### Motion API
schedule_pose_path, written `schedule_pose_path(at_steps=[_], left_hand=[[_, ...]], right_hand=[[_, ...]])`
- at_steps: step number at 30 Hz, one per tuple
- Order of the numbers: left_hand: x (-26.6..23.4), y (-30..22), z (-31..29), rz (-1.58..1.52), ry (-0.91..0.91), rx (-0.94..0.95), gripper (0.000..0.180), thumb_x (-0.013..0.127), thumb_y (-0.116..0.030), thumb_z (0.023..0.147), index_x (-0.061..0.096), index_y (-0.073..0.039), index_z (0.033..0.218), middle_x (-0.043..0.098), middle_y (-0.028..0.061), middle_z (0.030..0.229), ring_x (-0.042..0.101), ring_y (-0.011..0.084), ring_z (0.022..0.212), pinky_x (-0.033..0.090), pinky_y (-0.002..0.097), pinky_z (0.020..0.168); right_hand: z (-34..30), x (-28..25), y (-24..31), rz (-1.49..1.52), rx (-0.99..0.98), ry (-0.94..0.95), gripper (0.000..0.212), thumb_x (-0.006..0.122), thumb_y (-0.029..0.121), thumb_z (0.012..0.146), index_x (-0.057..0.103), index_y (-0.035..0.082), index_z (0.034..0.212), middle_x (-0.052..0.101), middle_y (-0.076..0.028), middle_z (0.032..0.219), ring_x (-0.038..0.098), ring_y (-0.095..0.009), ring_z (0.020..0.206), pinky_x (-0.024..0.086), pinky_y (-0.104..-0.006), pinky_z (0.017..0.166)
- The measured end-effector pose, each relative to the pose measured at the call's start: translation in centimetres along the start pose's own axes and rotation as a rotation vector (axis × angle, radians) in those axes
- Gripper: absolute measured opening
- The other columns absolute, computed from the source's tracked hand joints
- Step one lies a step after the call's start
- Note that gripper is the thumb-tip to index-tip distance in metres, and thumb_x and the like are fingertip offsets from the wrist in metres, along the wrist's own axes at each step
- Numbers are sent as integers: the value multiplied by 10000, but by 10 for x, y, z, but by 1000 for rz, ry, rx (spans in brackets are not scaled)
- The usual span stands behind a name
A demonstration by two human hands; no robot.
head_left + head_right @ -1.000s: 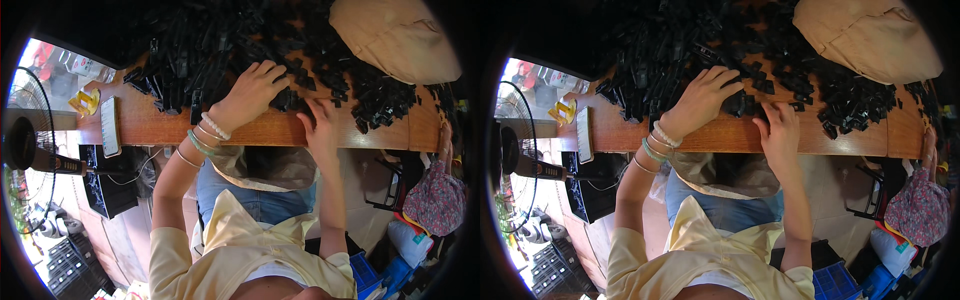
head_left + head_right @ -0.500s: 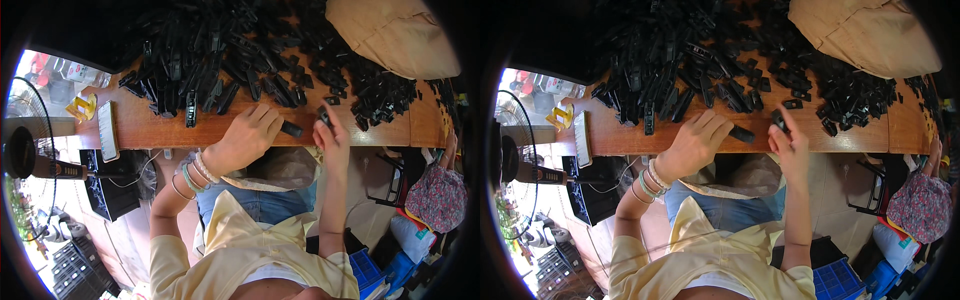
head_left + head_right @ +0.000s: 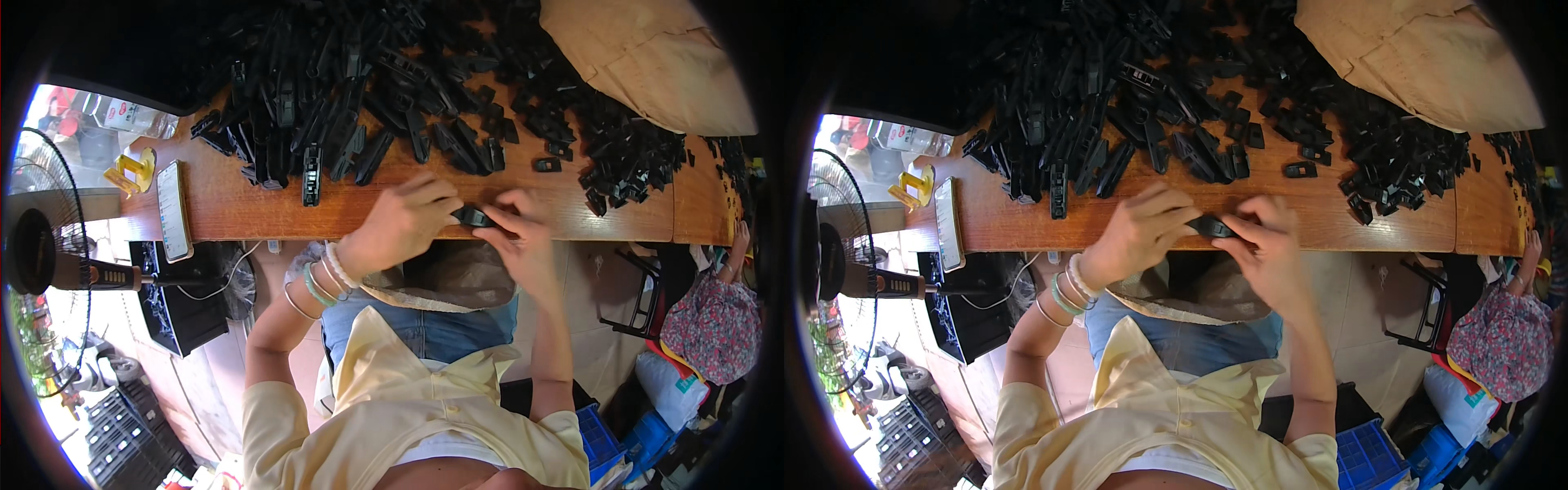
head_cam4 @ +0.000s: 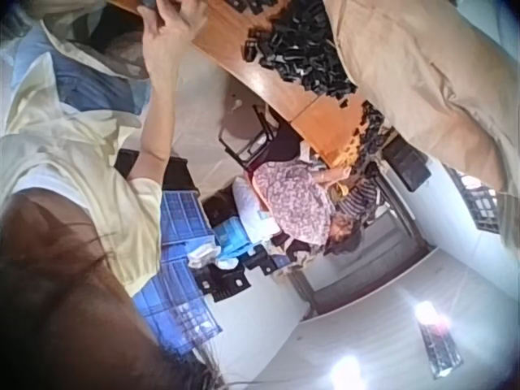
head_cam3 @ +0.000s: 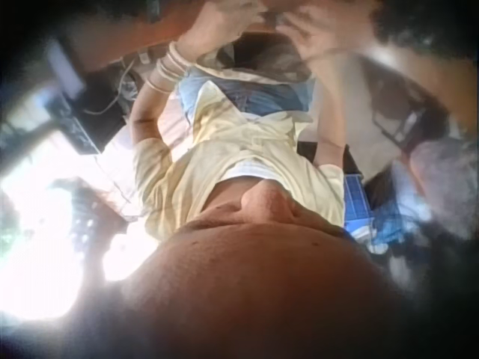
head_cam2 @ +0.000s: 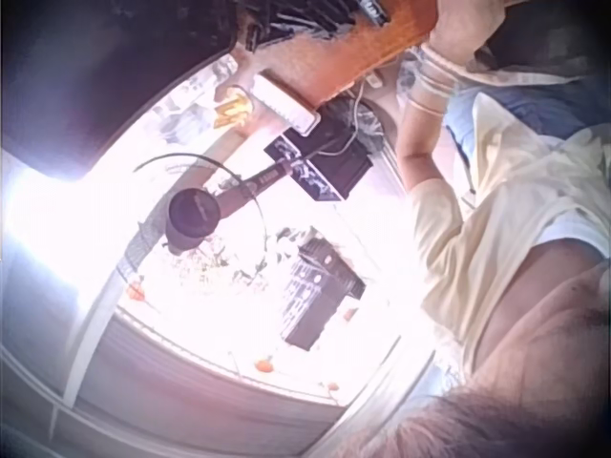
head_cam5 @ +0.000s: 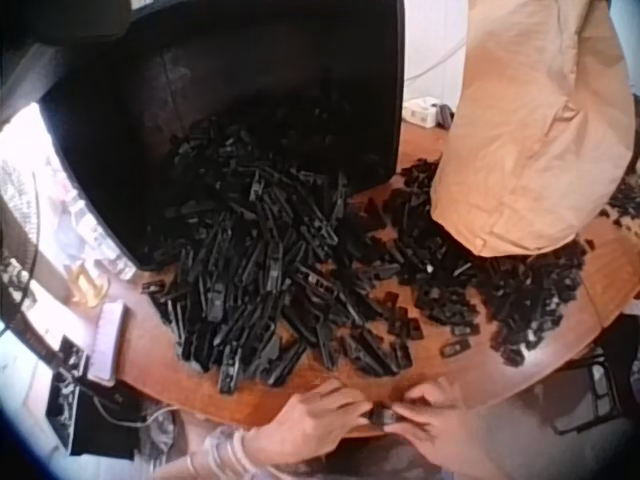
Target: The person assembles plastic components by fitting parts together by hand and drops the assembled pieces into a bag.
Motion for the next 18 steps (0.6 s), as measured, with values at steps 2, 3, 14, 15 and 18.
schedule_pose_path(at_steps=[2, 3, 14, 15, 18], left_hand=[[4, -5, 3, -26, 22, 40, 267, 755, -64, 724, 668, 14, 964, 617, 112, 940, 597, 290, 814, 514, 360, 681], [3, -4, 2, -23, 20, 40, 267, 755, -64, 724, 668, 14, 964, 617, 112, 940, 597, 290, 814, 514, 360, 681], [-2, 2, 45, 528, 80, 168, 301, 690, -82, 708, 611, 26, 978, 589, 108, 993, 544, 265, 972, 463, 360, 833], [1, -4, 41, 567, 138, 193, 267, 679, -88, 710, 606, 18, 944, 578, 103, 957, 542, 263, 939, 462, 358, 812], [2, -19, 29, 571, 193, 253, 160, 648, -78, 723, 590, -6, 853, 550, 94, 877, 534, 257, 876, 459, 359, 767]], right_hand=[[0, 0, 3, -51, -46, -7, 309, 782, 62, 704, 724, 26, 1006, 555, -56, 878, 505, -224, 813, 396, -338, 744], [0, 2, 2, -54, -33, -3, 292, 777, 58, 713, 725, 27, 999, 556, -53, 903, 505, -220, 814, 394, -334, 754], [47, -7, -1, -420, -201, -150, 431, 754, 99, 748, 651, 89, 1166, 560, -78, 1066, 546, -259, 913, 414, -403, 833], [47, -4, -3, -473, -193, -135, 391, 738, 75, 756, 663, 91, 1139, 573, -80, 1047, 544, -278, 948, 415, -414, 851], [38, -11, -18, -416, -174, -148, 344, 704, 43, 786, 665, 84, 1126, 578, -91, 1017, 549, -289, 924, 435, -394, 800]])
Point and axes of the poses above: each hand's wrist, its own z-axis towards the middle knuckle, its own x-axis out of the palm, y = z × x, the point moved 6 cm from there along z, towards the middle knuckle
